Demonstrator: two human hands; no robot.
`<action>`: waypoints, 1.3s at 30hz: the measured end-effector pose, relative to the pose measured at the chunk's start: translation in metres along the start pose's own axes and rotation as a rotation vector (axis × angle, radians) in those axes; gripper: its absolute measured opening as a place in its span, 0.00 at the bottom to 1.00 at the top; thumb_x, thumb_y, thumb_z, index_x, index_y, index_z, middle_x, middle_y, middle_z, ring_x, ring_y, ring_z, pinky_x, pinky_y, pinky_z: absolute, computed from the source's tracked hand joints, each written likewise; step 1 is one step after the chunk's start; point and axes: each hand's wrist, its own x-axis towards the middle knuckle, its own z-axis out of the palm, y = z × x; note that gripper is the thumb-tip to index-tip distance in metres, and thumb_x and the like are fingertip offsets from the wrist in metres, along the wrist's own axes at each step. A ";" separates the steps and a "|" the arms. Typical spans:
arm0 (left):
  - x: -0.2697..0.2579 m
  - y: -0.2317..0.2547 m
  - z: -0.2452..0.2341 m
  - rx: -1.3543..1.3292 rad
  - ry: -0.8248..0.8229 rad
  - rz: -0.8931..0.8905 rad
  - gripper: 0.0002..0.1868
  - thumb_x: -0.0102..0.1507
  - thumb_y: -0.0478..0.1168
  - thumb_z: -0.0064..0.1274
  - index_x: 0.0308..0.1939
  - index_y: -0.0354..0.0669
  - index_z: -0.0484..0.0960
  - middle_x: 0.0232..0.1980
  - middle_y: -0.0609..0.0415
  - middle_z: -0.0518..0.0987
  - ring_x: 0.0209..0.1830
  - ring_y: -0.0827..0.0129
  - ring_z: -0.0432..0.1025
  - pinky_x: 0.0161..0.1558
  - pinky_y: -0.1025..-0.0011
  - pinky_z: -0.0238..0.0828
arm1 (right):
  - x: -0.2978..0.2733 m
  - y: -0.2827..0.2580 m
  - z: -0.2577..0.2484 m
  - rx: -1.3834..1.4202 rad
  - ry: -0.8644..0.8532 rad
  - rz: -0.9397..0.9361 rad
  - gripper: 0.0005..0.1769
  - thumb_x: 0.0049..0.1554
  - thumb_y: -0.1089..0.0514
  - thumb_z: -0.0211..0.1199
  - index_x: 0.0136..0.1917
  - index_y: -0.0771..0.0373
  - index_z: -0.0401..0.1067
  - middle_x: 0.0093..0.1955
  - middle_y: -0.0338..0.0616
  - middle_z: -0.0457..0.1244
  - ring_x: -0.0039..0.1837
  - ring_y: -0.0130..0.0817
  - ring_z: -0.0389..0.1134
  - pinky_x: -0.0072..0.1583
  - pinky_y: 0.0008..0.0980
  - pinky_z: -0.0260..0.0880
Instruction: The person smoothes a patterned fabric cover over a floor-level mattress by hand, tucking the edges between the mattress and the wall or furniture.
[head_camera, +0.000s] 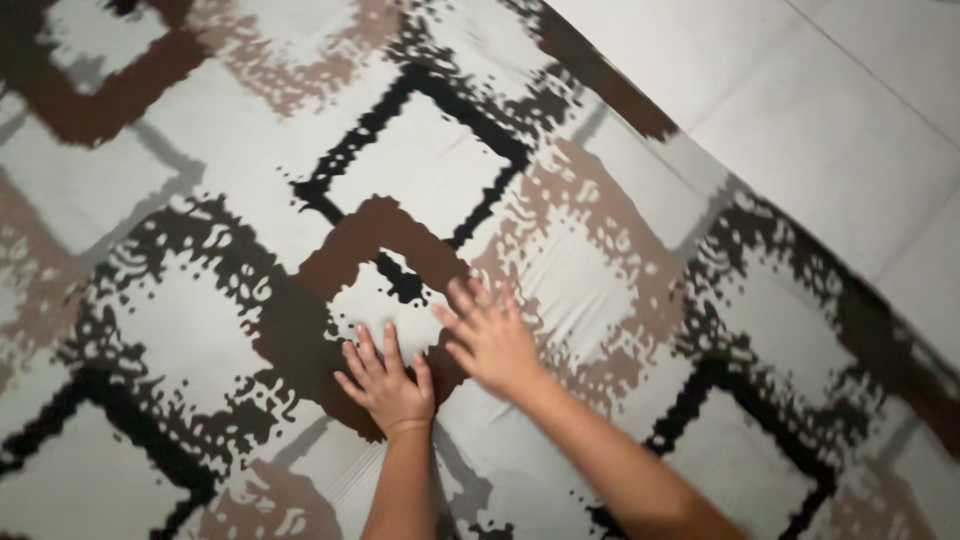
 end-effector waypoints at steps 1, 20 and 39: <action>-0.001 0.001 0.000 0.007 0.004 0.001 0.33 0.66 0.55 0.44 0.76 0.57 0.67 0.82 0.47 0.57 0.83 0.44 0.49 0.76 0.35 0.36 | 0.000 0.005 0.000 0.013 0.001 0.022 0.33 0.56 0.44 0.58 0.71 0.59 0.65 0.79 0.57 0.53 0.79 0.57 0.51 0.75 0.67 0.41; -0.003 0.003 -0.006 -0.076 0.051 0.036 0.32 0.70 0.55 0.41 0.78 0.56 0.67 0.84 0.44 0.57 0.83 0.42 0.48 0.76 0.34 0.33 | -0.150 0.027 -0.064 0.063 -0.350 0.136 0.28 0.54 0.45 0.60 0.65 0.60 0.68 0.72 0.59 0.59 0.80 0.58 0.49 0.77 0.66 0.36; -0.010 0.001 -0.004 -0.080 0.107 0.081 0.31 0.72 0.55 0.41 0.78 0.53 0.69 0.84 0.43 0.59 0.84 0.42 0.49 0.77 0.33 0.34 | -0.148 0.193 -0.079 -0.422 -0.019 0.673 0.45 0.63 0.32 0.45 0.82 0.60 0.45 0.86 0.57 0.36 0.84 0.56 0.32 0.77 0.63 0.28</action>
